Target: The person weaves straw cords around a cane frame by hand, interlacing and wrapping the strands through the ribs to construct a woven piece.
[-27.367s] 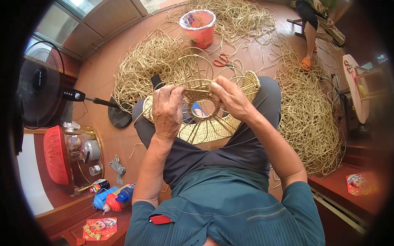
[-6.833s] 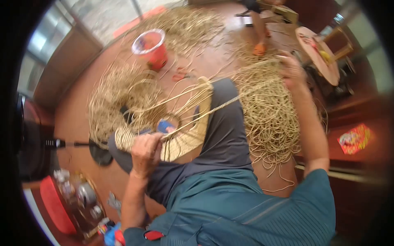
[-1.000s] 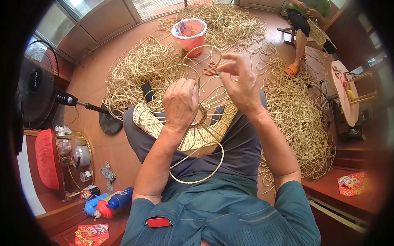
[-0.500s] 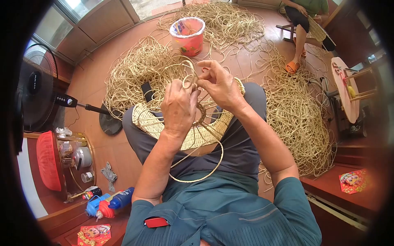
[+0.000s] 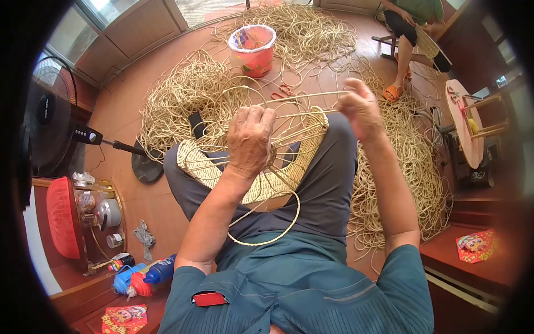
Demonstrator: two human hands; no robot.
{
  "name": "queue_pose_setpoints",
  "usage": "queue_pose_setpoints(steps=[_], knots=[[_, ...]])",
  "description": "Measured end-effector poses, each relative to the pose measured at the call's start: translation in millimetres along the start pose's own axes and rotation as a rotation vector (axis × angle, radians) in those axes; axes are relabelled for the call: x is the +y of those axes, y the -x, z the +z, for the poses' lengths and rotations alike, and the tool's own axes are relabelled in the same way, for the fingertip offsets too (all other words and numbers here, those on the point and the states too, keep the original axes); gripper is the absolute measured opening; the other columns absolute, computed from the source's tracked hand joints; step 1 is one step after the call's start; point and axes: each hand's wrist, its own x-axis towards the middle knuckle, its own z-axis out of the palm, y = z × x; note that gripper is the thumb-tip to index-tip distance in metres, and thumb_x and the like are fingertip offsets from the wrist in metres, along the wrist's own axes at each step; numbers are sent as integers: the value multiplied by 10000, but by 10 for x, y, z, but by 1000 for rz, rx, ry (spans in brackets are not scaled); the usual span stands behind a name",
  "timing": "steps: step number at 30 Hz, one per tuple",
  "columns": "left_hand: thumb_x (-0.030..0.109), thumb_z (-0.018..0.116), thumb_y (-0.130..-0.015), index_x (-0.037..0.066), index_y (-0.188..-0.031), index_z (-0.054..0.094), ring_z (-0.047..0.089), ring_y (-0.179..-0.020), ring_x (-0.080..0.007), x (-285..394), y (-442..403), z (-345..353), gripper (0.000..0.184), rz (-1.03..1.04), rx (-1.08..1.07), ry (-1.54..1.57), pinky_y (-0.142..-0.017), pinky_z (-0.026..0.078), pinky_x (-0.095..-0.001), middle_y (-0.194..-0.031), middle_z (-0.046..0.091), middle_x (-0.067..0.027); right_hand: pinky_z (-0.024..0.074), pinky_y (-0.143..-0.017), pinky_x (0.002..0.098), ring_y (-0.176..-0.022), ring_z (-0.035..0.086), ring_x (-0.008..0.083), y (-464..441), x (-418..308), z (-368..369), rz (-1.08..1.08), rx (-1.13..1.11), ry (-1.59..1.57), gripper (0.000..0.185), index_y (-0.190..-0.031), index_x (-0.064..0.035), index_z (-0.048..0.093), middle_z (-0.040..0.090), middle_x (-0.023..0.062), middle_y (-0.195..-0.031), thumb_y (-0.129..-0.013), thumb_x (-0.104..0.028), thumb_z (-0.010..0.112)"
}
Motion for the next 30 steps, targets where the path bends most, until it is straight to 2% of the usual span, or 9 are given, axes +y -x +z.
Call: queue_pose_setpoints(steps=[4,9,10,11,13,16,20,26,30], knots=[[97,710,-898,116,-1071,720,680,-1045,-284,9,42,57,174,-14,-6,-28,-913,571,-432,-1072,697,-69,474,-577,223,-716,585,88,-283,-449,-2099,-138,405,1,681,-1552,13,500,661,55,-1022,-944,126,784],[109,707,-904,109,-1085,719,687,-1059,-275,-8,50,81,181,-1,36,-34,-912,571,-425,-1078,700,-68,358,-417,236,-526,473,100,2,-1377,-4934,-149,770,-123,131,-966,-81,630,600,12,-843,-1012,0,722],[110,708,-905,108,-1084,717,688,-1062,-276,-9,49,80,180,-4,34,-18,-913,570,-425,-1078,701,-69,360,-402,244,-504,481,89,34,-1298,-4450,-99,934,74,110,-1008,-109,683,633,-12,-820,-984,-97,790],[110,709,-905,106,-1083,716,690,-1065,-277,6,61,79,179,-6,27,0,-913,570,-425,-1078,702,-70,562,-575,290,-701,699,144,101,-1214,-4348,73,885,579,259,-1194,-19,735,749,65,-989,-987,-157,807],[104,706,-907,105,-1081,716,694,-1067,-281,23,65,61,174,-14,45,21,-917,570,-425,-1074,707,-72,652,-913,392,-1095,792,235,-130,-867,-4069,-307,628,1219,481,-1438,37,699,777,171,-1299,-1011,-164,790],[99,705,-909,107,-1075,716,697,-1066,-282,12,82,22,166,-28,35,37,-920,571,-425,-1067,714,-73,566,-1143,402,-1324,725,261,-13,-538,-1163,-391,182,1223,631,-1639,-98,631,757,128,-1478,-1039,-149,816],[84,705,-908,112,-1069,719,699,-1068,-280,8,82,40,164,-25,82,43,-920,572,-427,-1057,719,-69,543,-1199,448,-1356,712,279,119,-73,754,-414,-363,1168,476,-1575,-78,680,773,146,-1429,-1110,-177,709],[74,718,-890,114,-1045,706,691,-1056,-279,18,88,32,161,-49,62,6,-924,567,-424,-1047,712,-65,542,-1036,514,-1173,684,437,-210,322,963,-679,-691,1329,224,-1261,-43,703,746,208,-1186,-1102,-132,572],[88,726,-885,118,-1038,703,689,-1053,-273,2,89,28,157,-45,61,10,-925,567,-421,-1046,710,-61,587,-1031,438,-1169,755,327,-536,-162,-769,-455,-106,1542,298,-1337,5,731,791,177,-1265,-1145,-156,570]])
